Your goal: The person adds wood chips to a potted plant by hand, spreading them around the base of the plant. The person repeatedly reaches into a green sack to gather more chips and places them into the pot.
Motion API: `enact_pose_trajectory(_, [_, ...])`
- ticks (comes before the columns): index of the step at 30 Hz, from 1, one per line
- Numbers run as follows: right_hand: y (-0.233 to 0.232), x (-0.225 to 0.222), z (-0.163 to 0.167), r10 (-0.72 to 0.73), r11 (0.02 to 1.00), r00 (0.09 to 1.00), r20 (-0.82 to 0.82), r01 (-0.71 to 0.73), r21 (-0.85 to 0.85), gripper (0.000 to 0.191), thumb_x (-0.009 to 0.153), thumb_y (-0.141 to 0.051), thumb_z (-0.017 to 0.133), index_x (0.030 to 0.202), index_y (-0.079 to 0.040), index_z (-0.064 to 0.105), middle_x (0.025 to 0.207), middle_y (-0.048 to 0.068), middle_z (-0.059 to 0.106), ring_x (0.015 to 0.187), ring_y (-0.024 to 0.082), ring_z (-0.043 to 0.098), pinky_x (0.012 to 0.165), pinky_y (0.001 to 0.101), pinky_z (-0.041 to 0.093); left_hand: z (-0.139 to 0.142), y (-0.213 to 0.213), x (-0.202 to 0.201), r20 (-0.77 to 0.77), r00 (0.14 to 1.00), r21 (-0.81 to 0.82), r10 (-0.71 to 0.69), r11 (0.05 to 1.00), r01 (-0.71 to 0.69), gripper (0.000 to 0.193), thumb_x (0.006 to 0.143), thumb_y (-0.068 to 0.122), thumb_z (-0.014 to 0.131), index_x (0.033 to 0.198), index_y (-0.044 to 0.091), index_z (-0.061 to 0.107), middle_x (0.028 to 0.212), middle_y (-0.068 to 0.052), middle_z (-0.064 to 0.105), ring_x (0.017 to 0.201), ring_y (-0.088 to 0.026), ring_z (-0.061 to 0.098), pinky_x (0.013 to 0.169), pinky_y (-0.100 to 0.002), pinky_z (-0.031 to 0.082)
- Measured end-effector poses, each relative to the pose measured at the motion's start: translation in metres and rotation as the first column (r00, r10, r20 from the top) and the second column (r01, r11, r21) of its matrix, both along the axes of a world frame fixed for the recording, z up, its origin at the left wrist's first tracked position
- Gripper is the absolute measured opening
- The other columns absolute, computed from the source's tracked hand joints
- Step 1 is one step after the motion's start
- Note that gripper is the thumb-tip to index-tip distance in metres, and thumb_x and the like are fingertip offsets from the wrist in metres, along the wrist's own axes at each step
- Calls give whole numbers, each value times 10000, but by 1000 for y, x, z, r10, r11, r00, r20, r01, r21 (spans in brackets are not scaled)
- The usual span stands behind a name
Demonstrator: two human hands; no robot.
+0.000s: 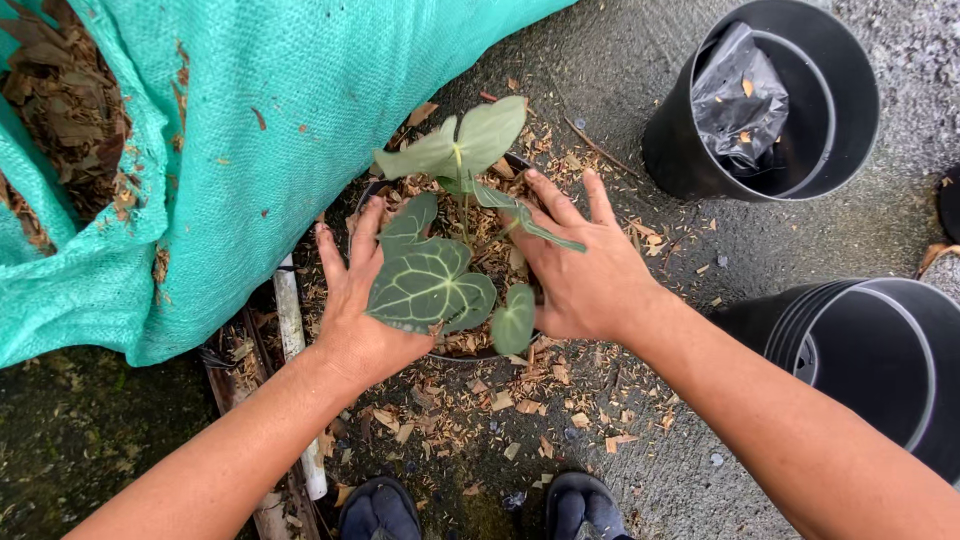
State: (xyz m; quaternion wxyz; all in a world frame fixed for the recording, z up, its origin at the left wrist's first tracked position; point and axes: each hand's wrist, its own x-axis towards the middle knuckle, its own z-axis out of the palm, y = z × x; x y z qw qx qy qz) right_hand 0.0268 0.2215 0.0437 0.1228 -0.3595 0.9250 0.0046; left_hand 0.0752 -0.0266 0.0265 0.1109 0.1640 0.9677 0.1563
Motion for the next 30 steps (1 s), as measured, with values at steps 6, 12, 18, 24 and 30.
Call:
enact_pose_trajectory(6, [-21,-12,-24,34,951,996,85,-58,303,1029,778,-552,671,1531,61,329,1479,177,445,1506,320,230,1138,755,154,-10,1,-12,166,985,-53,41,998,-32,606,722,349,823,1299,294,647,1495,-104,471,1506,-361,184,1132,-799,31])
enact_pose_trajectory(12, [-19,-13,-35,81,972,997,7,-80,223,1090,755,-630,625,1533,60,298,1577,211,354,1512,369,196,1081,762,186,-12,-1,-16,137,990,-8,41,999,-40,701,689,363,825,1358,286,632,1504,-107,482,1495,-369,202,1108,-779,62])
enact_pose_trajectory(18, [-27,-5,-25,48,965,998,-38,-37,259,1052,767,-649,588,1528,18,299,1631,195,294,1514,388,208,1044,839,205,1,3,-14,164,985,-72,52,997,-41,636,758,440,782,1350,294,600,1552,-105,410,1510,-360,167,1146,-769,72])
enact_pose_trajectory(24, [-8,8,-9,-38,996,994,106,46,-74,1040,734,-533,675,1523,43,317,1546,229,380,1488,379,262,1091,733,218,13,-1,-12,228,973,-76,35,997,-18,810,656,401,828,1415,302,563,1655,-151,233,1545,-366,114,1123,-761,50])
enact_pose_trajectory(30, [-12,16,-16,-164,983,981,103,171,-69,909,822,-507,681,1478,32,357,1481,234,449,1452,366,337,1124,723,208,17,3,-11,185,981,-29,58,998,-54,777,695,397,792,1427,280,559,1674,-146,222,1516,-328,139,1124,-767,89])
